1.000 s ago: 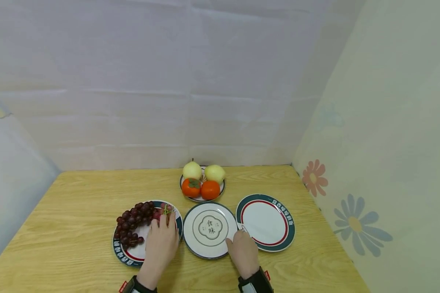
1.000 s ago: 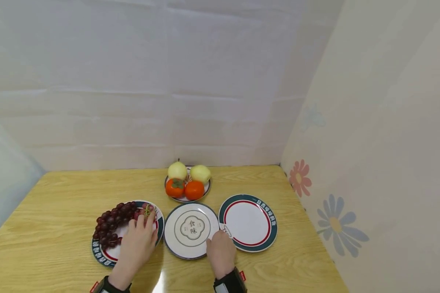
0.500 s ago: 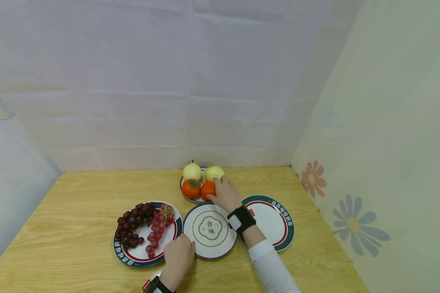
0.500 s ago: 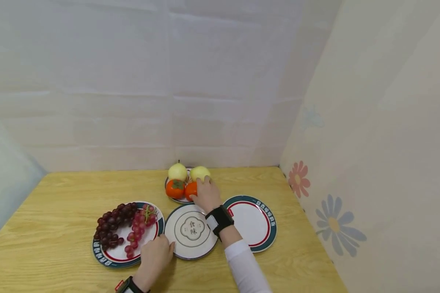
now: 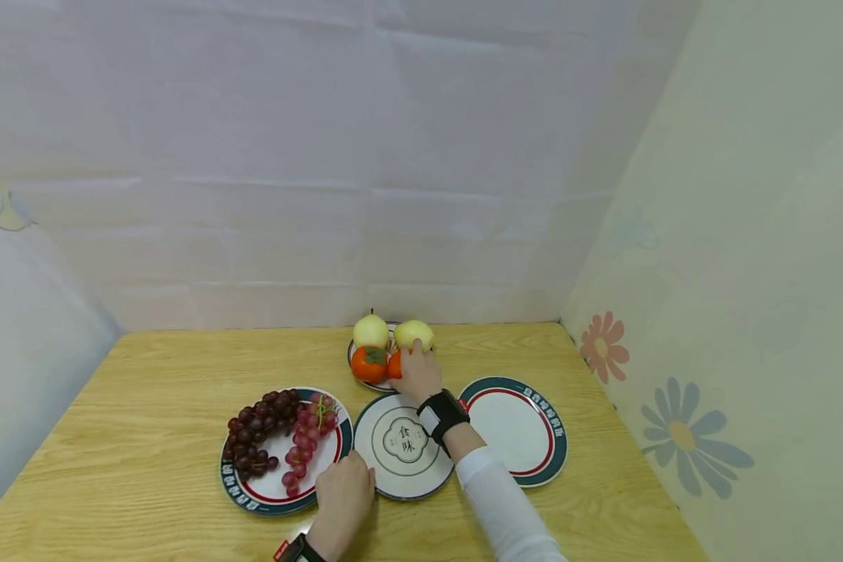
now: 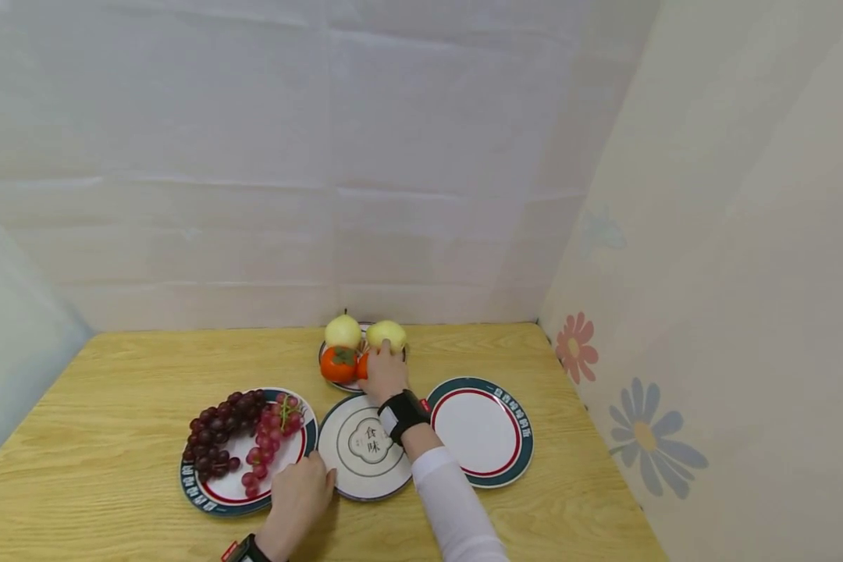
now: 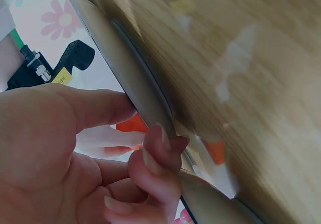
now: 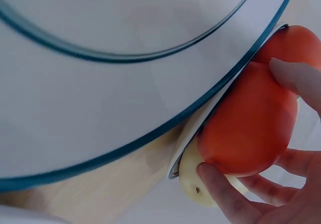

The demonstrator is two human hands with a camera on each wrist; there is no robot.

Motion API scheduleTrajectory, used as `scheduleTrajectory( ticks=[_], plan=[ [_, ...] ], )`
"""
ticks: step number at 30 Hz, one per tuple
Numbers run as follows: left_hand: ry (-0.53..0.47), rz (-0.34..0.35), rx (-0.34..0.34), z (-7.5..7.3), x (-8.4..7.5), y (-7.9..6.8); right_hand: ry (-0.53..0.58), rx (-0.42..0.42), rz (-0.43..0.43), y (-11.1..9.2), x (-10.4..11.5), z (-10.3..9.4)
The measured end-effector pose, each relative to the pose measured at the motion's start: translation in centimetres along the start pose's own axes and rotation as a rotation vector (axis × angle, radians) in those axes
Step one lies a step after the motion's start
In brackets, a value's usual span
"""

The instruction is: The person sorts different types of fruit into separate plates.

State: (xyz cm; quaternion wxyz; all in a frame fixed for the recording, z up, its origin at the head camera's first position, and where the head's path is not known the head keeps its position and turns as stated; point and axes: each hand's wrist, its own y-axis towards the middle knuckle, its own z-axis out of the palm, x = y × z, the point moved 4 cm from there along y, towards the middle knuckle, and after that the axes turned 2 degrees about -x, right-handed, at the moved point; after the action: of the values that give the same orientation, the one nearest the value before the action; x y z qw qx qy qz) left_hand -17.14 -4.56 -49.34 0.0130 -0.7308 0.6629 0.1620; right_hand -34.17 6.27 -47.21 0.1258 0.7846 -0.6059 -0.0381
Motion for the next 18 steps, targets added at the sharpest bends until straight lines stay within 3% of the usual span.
scheduleTrajectory(
  ticks=[5,10,14,18],
  plan=[
    [-0.001,0.006,0.003,0.0,0.0,0.1,0.019,-0.012,-0.039,0.1,-0.4,-0.5],
    [0.002,0.014,-0.008,0.2,0.0,0.1,0.039,-0.039,-0.133,-0.8,-0.3,-2.8],
    [0.0,0.017,-0.015,0.2,0.1,0.1,0.041,0.027,-0.264,-2.6,0.4,-4.0],
    [0.007,0.018,-0.005,0.2,0.1,0.2,0.073,0.135,-0.364,-4.8,1.2,-3.8]
  ],
)
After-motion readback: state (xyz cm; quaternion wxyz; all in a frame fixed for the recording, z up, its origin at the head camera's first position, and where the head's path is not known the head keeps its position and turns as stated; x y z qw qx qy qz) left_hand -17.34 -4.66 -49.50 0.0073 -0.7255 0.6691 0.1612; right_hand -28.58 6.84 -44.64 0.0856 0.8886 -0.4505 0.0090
